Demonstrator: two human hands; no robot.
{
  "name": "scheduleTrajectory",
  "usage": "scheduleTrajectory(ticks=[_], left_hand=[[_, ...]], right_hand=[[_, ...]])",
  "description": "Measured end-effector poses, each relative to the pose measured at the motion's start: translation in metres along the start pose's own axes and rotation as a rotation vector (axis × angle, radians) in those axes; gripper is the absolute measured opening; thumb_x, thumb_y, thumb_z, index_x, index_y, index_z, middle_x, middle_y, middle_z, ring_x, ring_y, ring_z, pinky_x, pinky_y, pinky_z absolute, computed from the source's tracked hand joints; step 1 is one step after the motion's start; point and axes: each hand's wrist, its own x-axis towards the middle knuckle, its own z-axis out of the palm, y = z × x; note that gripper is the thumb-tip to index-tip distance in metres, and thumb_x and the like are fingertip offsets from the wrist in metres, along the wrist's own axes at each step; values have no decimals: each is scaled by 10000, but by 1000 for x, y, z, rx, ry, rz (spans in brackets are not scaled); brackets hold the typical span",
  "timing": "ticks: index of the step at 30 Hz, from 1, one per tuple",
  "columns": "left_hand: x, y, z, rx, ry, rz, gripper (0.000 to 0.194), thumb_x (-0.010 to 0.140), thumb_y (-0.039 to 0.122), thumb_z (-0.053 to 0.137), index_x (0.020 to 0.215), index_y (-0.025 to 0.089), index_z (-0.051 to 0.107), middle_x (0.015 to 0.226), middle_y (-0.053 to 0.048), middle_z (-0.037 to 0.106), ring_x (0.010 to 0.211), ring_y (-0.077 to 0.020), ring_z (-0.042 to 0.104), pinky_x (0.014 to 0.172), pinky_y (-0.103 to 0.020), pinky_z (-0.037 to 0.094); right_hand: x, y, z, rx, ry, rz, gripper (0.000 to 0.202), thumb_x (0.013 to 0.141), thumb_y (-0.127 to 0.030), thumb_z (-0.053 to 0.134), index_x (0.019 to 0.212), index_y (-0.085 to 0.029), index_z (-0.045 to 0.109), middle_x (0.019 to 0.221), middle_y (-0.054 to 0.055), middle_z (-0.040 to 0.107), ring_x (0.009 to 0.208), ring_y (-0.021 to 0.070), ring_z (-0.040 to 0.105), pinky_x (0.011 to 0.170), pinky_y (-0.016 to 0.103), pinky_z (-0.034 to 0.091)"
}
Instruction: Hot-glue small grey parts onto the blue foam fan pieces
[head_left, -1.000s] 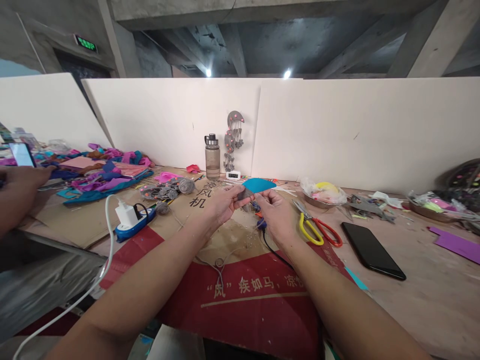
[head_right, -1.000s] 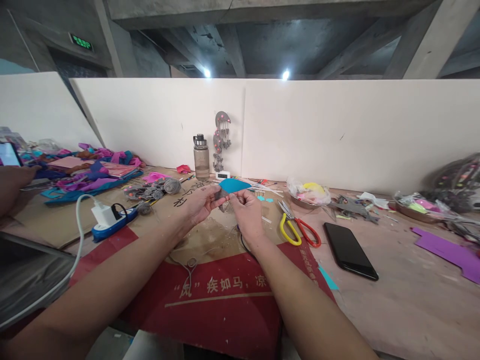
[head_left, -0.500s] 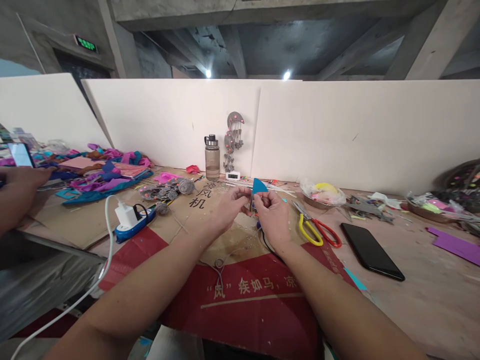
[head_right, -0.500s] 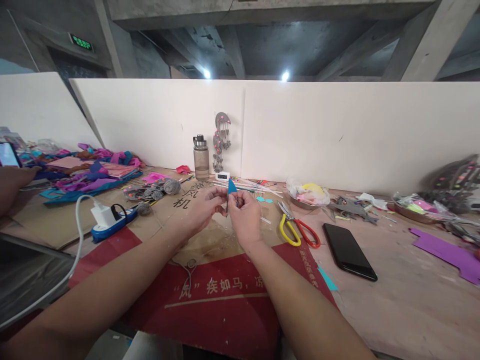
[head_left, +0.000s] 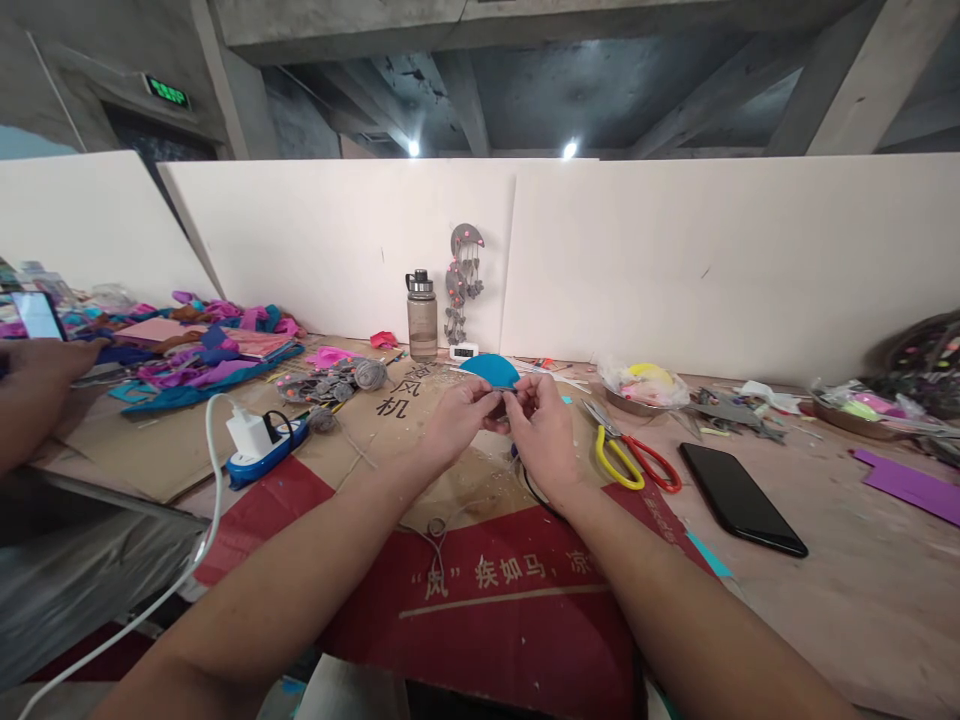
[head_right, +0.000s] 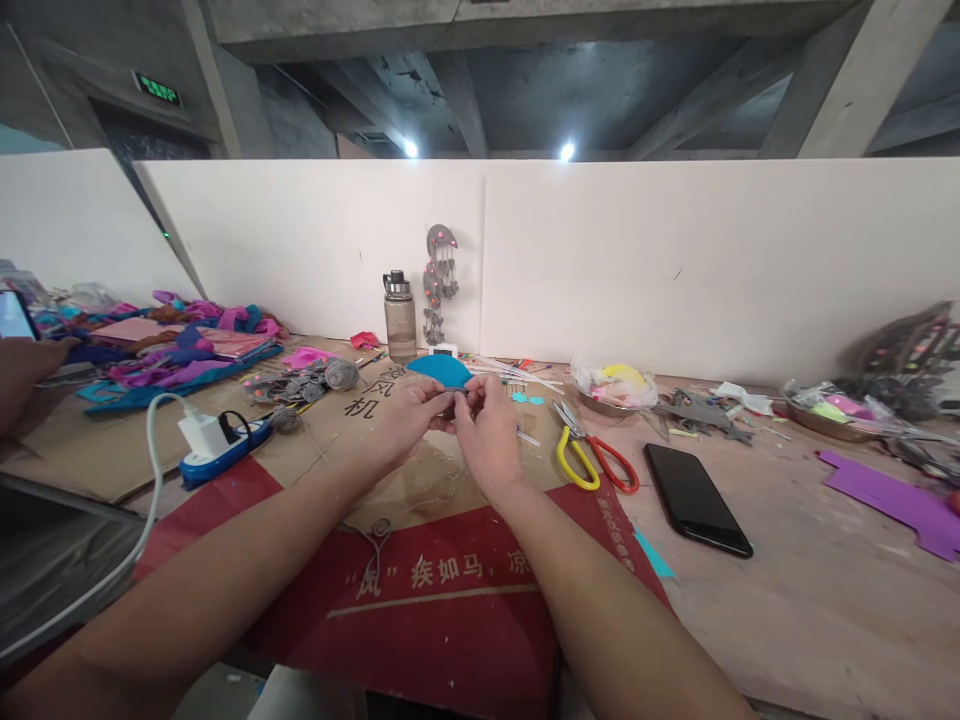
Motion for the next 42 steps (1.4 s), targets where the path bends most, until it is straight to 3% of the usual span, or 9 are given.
scheduleTrajectory(ticks=[3, 6, 9, 17, 24, 33, 38, 42], left_hand=[[1, 1, 1, -156, 3, 3, 266, 669, 312, 736, 676, 142, 531, 701, 11, 608, 712, -123, 615, 816, -344, 530], [1, 3, 1, -198, 2, 33, 286, 648, 310, 757, 689, 136, 533, 739, 3, 622, 748, -127, 611, 879, -389, 508], [0, 4, 0, -207, -10, 47, 280, 653, 301, 751, 718, 139, 532, 753, -3, 623, 759, -135, 607, 872, -415, 511], [1, 4, -5, -169, -42, 29, 286, 680, 319, 725, 709, 147, 499, 705, 31, 555, 716, -117, 579, 823, -423, 534], [3, 6, -7, -199, -10, 5, 304, 692, 339, 733, 676, 148, 496, 683, 19, 560, 651, -101, 570, 752, -364, 551], [5, 8, -11, -278, 7, 18, 281, 691, 313, 753, 662, 123, 547, 734, -13, 601, 698, -106, 600, 803, -359, 544], [5, 5, -9, -234, -26, 22, 275, 685, 338, 753, 701, 122, 582, 738, -8, 602, 705, -109, 602, 790, -354, 542], [3, 8, -7, -193, -15, 32, 279, 682, 351, 750, 707, 120, 596, 752, -8, 602, 691, -101, 585, 769, -339, 547]], right_hand=[[1, 1, -1, 12, 6, 13, 102, 816, -269, 524, 877, -203, 477, 751, -10, 521, 662, 136, 493, 626, 259, 397], [2, 1, -2, 59, 25, 52, 133, 818, -285, 530, 905, -207, 465, 762, -13, 523, 655, 133, 491, 627, 258, 410], [2, 1, -1, 122, 10, 107, 168, 822, -311, 528, 950, -208, 490, 760, -17, 533, 647, 132, 488, 625, 260, 415], [5, 7, -2, 207, -52, 211, 148, 808, -339, 529, 771, -197, 549, 662, -35, 499, 598, 118, 428, 591, 250, 374], [4, 4, -1, 224, -61, 156, 143, 809, -341, 541, 843, -203, 557, 699, -31, 512, 627, 121, 449, 607, 248, 381], [3, 7, -1, 196, -75, 135, 227, 814, -390, 533, 914, -195, 592, 722, -19, 511, 662, 134, 455, 632, 257, 380], [5, 0, -4, 98, -34, 132, 208, 782, -381, 572, 863, -200, 634, 640, -45, 420, 606, 120, 397, 603, 252, 349], [6, 5, -3, 229, -43, 212, 208, 757, -399, 597, 772, -195, 629, 610, -44, 453, 565, 111, 373, 561, 251, 339]])
